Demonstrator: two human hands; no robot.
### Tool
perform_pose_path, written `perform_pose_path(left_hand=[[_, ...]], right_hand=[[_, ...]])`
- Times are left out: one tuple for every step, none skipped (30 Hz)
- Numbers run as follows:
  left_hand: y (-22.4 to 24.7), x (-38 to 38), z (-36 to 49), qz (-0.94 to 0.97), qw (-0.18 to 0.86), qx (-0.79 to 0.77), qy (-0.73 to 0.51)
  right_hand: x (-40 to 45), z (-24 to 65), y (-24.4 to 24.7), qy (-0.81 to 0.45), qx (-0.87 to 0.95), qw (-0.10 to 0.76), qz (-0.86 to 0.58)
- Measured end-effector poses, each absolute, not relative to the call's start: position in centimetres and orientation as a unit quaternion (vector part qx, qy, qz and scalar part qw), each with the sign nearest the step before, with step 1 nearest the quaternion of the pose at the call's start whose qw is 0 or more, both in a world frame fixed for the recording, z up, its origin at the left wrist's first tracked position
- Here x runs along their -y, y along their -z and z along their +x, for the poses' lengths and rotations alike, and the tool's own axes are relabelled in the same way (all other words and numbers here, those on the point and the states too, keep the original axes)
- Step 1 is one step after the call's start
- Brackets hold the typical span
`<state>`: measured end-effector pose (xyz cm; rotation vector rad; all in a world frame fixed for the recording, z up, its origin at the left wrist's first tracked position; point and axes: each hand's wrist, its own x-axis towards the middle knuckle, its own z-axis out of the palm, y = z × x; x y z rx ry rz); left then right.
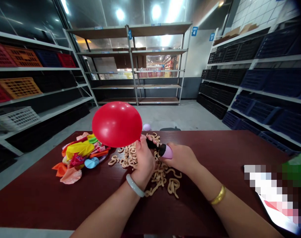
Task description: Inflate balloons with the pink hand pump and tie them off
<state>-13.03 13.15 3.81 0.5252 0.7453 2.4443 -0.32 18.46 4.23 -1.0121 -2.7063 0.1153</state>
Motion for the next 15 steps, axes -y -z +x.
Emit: perform_pose_path(left_hand=[[-3.6, -13.2, -12.4, 0.198, 0.27, -0.276, -0.901], [-3.6, -13.1, -12.0, 0.204, 0.273, -0.276, -0.899], [-3.7, -13.1, -11.7, 0.207, 0.272, -0.276, -0.898], [-3.9, -13.0, -11.6, 0.21, 0.27, -0.277, -0.898], [-4.2, -12.9, -11.6, 0.212, 0.269, -0.281, -0.897], [-4.5, -12.7, -11.8, 0.215, 0.265, -0.284, -0.896], [-5.0, -12.6, -12.2, 0.218, 0.26, -0.286, -0.896], [-5.4, -12.4, -12.8, 0.221, 0.253, -0.285, -0.898], [-5.9, -12.2, -13.5, 0.225, 0.244, -0.283, -0.9], [-6.4, -12.0, -14.4, 0.228, 0.232, -0.279, -0.903], [-6.8, -11.8, -15.4, 0.228, 0.217, -0.277, -0.908], [-7.2, -11.5, -16.5, 0.227, 0.203, -0.275, -0.912], [-7.5, -11.3, -17.7, 0.222, 0.187, -0.274, -0.917], [-7.8, -11.0, -18.8, 0.214, 0.169, -0.274, -0.922], [-8.0, -10.8, -19.7, 0.205, 0.153, -0.273, -0.927]], right_hand=[[-18.3, -0.4, -4.3, -0.046, 0.928, 0.126, -0.348], [-18.1, -0.4, -4.5, -0.051, 0.927, 0.126, -0.35], [-18.0, -0.5, -4.6, -0.055, 0.926, 0.126, -0.351], [-17.9, -0.5, -4.7, -0.057, 0.926, 0.125, -0.353], [-17.9, -0.6, -4.8, -0.059, 0.925, 0.124, -0.355], [-17.9, -0.6, -4.8, -0.061, 0.924, 0.125, -0.357], [-18.0, -0.6, -4.9, -0.063, 0.923, 0.128, -0.357], [-18.2, -0.5, -4.9, -0.065, 0.923, 0.133, -0.355], [-18.4, -0.5, -4.8, -0.065, 0.923, 0.139, -0.352], [-18.6, -0.5, -4.8, -0.065, 0.924, 0.143, -0.348], [-18.9, -0.4, -4.7, -0.062, 0.926, 0.144, -0.344], [-19.2, -0.3, -4.6, -0.059, 0.927, 0.143, -0.342], [-19.4, -0.3, -4.5, -0.055, 0.928, 0.139, -0.341], [-19.5, -0.3, -4.4, -0.051, 0.929, 0.136, -0.341], [-19.6, -0.3, -4.4, -0.046, 0.929, 0.133, -0.341]])
